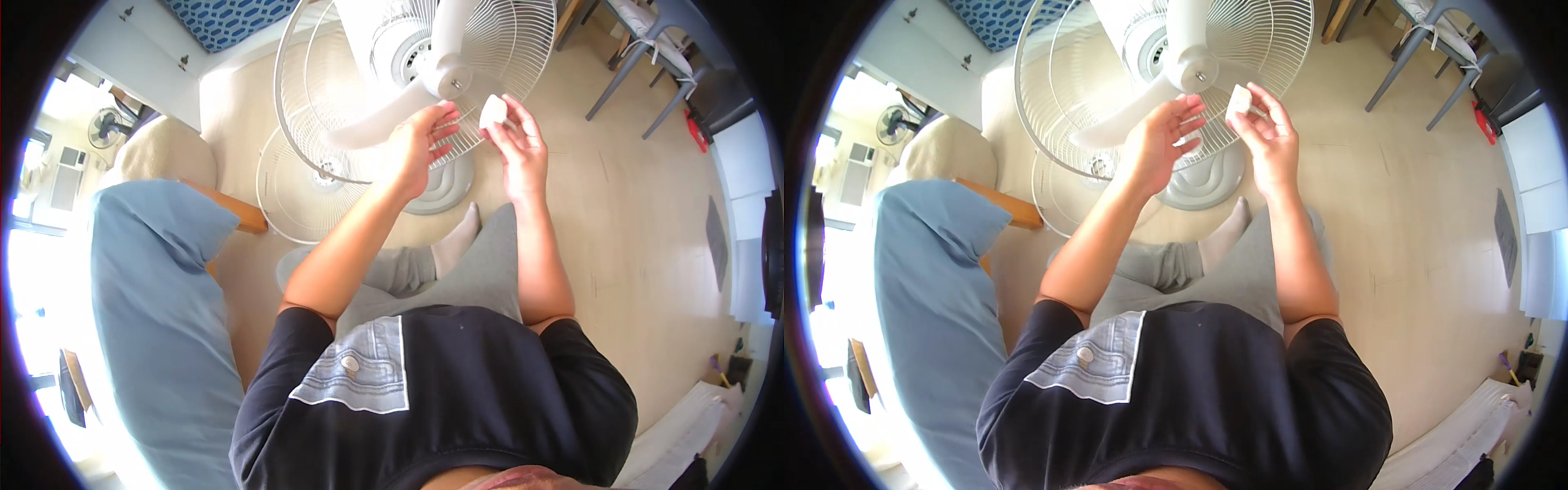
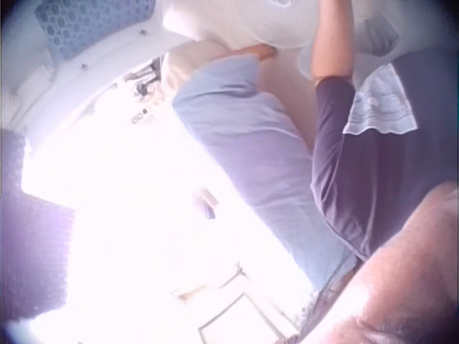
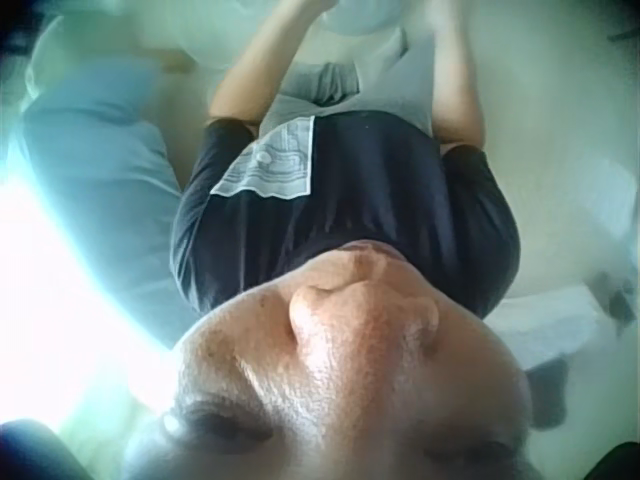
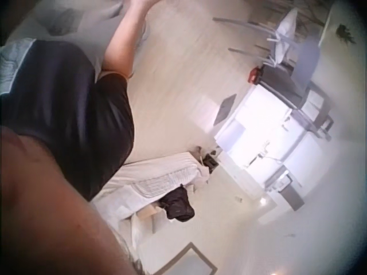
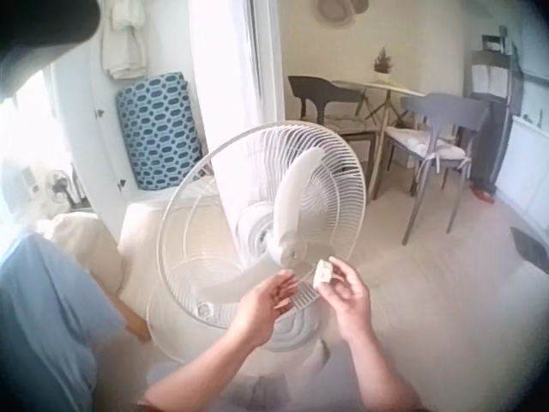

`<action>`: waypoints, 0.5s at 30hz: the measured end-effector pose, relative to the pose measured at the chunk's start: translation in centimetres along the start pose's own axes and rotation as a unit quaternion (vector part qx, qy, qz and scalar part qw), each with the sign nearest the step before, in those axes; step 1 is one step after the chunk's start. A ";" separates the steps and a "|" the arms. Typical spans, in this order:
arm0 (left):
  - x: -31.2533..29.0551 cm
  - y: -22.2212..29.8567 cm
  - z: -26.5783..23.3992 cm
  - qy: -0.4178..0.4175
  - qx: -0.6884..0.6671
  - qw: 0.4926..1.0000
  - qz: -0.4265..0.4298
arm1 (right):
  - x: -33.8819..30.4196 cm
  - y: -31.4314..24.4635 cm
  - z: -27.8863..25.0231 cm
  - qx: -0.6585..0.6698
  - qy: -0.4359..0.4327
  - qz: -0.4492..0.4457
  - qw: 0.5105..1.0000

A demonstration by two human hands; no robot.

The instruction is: The person assembles a stand fan by taking the motor and cage components out of a closet, placing the rear cage onto the motor, and securing it with a nut.

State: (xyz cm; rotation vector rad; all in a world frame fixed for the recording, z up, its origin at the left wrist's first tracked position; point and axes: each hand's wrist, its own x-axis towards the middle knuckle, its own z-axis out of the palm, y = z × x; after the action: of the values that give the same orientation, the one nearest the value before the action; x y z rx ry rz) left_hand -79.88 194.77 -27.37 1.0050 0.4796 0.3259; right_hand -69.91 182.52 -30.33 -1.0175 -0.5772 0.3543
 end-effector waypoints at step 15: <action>2.3 1.2 0.9 -0.101 -0.169 0.970 -0.146 | 2.2 1.4 4.3 -0.269 0.098 -0.284 0.915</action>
State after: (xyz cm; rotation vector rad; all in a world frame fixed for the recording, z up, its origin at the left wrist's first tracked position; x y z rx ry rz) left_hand -77.46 195.82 -26.46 0.6158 0.3651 0.0365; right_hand -70.76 187.37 -29.25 -1.3314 -0.7768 -0.4471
